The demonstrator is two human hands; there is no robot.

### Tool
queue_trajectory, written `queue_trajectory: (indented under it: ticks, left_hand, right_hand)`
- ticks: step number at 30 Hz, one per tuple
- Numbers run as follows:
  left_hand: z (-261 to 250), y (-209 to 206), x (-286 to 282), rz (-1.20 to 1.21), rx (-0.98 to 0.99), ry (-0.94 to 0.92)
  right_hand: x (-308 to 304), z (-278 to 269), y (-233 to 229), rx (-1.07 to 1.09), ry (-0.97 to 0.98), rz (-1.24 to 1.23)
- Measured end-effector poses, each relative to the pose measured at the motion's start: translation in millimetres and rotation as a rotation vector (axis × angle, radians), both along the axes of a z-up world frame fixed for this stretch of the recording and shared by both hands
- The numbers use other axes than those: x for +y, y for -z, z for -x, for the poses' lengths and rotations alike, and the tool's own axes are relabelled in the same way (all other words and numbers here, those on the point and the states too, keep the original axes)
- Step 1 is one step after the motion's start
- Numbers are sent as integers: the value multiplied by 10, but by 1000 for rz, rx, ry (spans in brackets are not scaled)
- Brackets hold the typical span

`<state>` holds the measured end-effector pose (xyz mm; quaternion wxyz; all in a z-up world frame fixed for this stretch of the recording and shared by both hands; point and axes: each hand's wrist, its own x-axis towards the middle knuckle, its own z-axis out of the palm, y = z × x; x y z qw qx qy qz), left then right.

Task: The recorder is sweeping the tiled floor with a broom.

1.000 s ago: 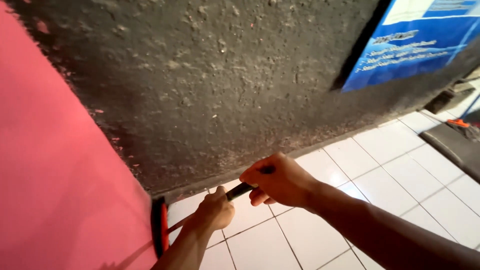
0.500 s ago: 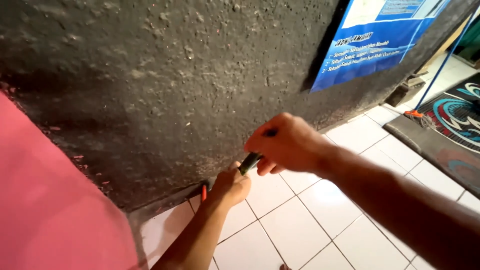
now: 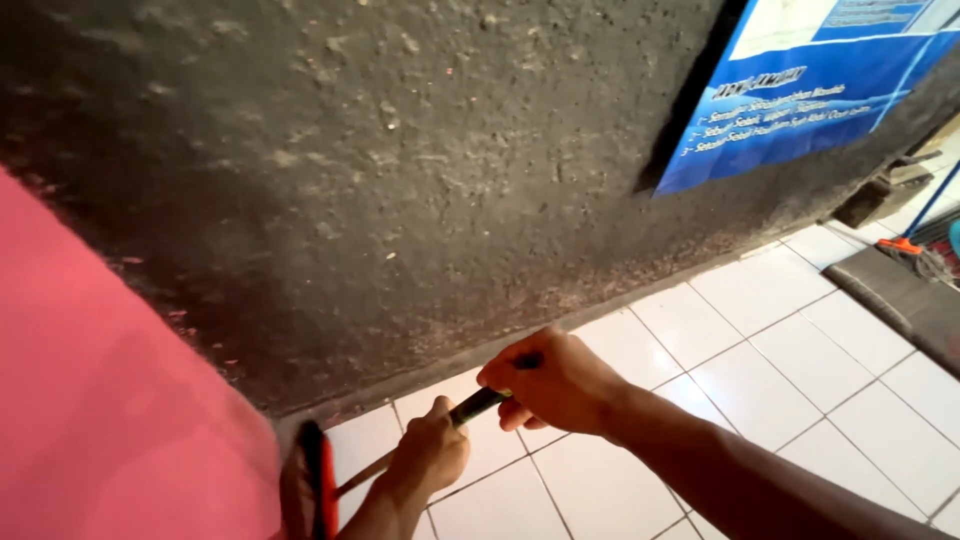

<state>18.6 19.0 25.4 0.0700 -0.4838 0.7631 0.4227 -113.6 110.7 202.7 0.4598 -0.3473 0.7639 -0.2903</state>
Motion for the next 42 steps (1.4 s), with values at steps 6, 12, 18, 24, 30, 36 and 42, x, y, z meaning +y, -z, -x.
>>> queue_trajectory:
  ticks: [6,12,18,24,30,36,42]
  left_hand:
    - [1012,106,101,27,88,45]
    - [1639,-233,88,21,202,42]
    - [1460,-659,-21,135,147,131]
    - [903,-25,-134,140,9,-53]
    - [935,581,-155,91,1,-57]
    - [1926,583,32,181,307,41]
    - [2246,-263,11,108,252,85]
  right_hand:
    - [132,445,-514,181,148,-73]
    - [189,943,-746,277,114,3]
    - [150,1114,-926,135,55,32]
    - [9,984,-173,-61,-45,60]
    - [23,912,-58,10,-90,51]
    - [158,1274,-625,312,-10,9]
    - [121,1414,-982,488,-42,16]
